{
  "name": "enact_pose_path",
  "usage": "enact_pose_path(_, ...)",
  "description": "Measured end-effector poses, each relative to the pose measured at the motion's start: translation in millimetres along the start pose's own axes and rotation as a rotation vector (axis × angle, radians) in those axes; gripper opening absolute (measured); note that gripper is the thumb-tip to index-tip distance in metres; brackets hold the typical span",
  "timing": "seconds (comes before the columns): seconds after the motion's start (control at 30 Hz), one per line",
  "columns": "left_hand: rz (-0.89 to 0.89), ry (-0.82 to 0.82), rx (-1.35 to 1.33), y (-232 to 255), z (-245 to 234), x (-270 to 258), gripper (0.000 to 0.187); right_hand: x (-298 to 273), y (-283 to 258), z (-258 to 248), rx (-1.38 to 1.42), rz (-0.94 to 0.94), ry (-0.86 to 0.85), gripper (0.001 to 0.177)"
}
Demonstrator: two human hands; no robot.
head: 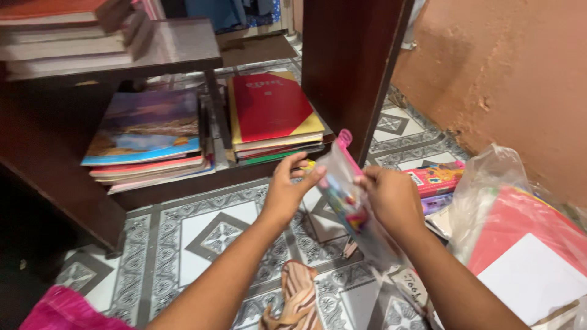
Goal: The person picks up and arranges various stationery items including notebooks, pencil cases, and packaged pens into a wooden shelving unit.
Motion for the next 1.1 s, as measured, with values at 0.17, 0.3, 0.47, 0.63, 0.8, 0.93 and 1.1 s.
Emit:
enact_pose_path(0.17,-0.44,-0.136,-0.016,-9.6,-37.1,-51.1,0.083,13.9,-33.8,38.3,0.532,0.093,0.003,0.024)
enact_pose_path(0.3,-0.566,-0.351,-0.723,4.8,-31.6,-101.2,0.083,-5.9,-48.3,76.7,1.141,0.193,-0.133,0.024)
enact_pose_path(0.47,-0.564,-0.307,-0.535,23.6,-40.0,-120.4,0.071,-63.4,-56.7,92.6,1.336,0.367,-0.318,0.045)
enact_pose_path(0.63,-0.64,-0.179,-0.304,17.6,-56.2,-142.3,0.063,-110.7,-74.2,102.6,1.279,0.403,-0.58,0.055)
enact_pose_path(0.8,-0.7,-0.004,-0.236,13.8,-77.4,-151.4,0.057,-122.4,-83.0,122.3,1.247,0.307,-0.656,0.04)
enact_pose_path(0.93,-0.634,-0.16,-0.536,33.4,-82.8,-167.2,0.034,-117.6,-71.2,118.2,1.171,0.411,-0.564,0.034)
enact_pose_path(1.1,-0.571,-0.179,-0.464,40.3,-87.7,-166.7,0.031,-122.3,-82.3,106.8,1.3,0.404,-0.501,0.036)
Point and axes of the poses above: each hand's wrist, its own x-axis towards the middle knuckle, its own z-axis out of the palm, y = z × x, the point moved 4 cm from there along x, towards the middle knuckle, and after that the axes turned 7 degrees about -y, right-handed, at the moved point
